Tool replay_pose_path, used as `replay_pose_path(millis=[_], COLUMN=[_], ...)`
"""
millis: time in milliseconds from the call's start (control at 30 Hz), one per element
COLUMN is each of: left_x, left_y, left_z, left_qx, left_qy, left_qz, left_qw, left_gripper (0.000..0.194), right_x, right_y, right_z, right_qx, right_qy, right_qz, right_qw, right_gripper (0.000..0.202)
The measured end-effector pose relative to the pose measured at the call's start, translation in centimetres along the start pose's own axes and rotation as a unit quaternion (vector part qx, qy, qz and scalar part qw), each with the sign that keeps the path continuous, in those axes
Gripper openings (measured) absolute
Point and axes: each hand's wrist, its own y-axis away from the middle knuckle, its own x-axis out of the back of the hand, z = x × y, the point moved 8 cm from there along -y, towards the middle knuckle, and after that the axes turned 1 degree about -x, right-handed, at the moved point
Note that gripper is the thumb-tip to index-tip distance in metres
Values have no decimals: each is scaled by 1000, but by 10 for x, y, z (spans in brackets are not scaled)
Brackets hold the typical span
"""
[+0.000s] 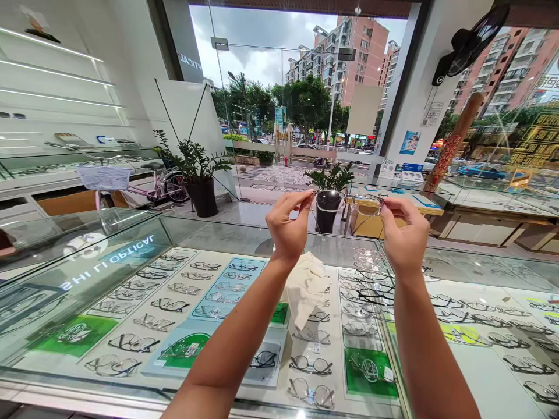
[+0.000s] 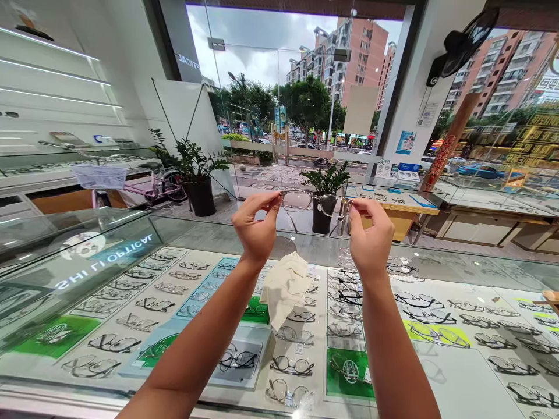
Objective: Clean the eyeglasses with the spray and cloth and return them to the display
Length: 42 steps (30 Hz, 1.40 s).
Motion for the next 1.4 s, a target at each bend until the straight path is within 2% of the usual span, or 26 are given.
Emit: replay_pose_path(millis=[267, 500, 667, 833, 933, 1033, 1200, 1300, 1400], left_x=[-4, -8, -12, -16, -18, -19, -19, -17, -14], left_y=[5, 7, 8, 5, 3, 3, 4, 4, 3], left_z=[-27, -43, -50, -33, -18, -11, -11, -10, -6], left_qx=[100, 165, 196, 154, 102, 61, 16, -2, -17], left_qy=[17, 64, 93, 107, 87, 53, 32, 25, 15], left_qz=[-18, -21, -46, -100, -123, -115, -99, -85, -76], left_qw=[995, 984, 975, 977, 983, 990, 994, 996, 997], left_gripper=[19, 24, 24, 28, 46, 63, 63, 63, 63], right_x=[-4, -6, -5, -1, 0, 0, -2, -5, -11], right_y=[3, 4, 4, 1, 0, 2, 5, 5, 6], right_z=[-10, -15, -14, -4, -1, -4, -12, -11, 0], right_qx=[21, 27, 26, 21, 26, 48, 62, 40, -13], right_qy=[-5, -6, -8, -7, -24, -32, -27, -78, -142], right_qz=[-10, -13, -12, 8, 25, 41, 56, 55, 45], right_qw=[1000, 1000, 1000, 1000, 999, 998, 996, 995, 989], right_gripper=[12, 13, 13, 13, 14, 15, 16, 18, 21])
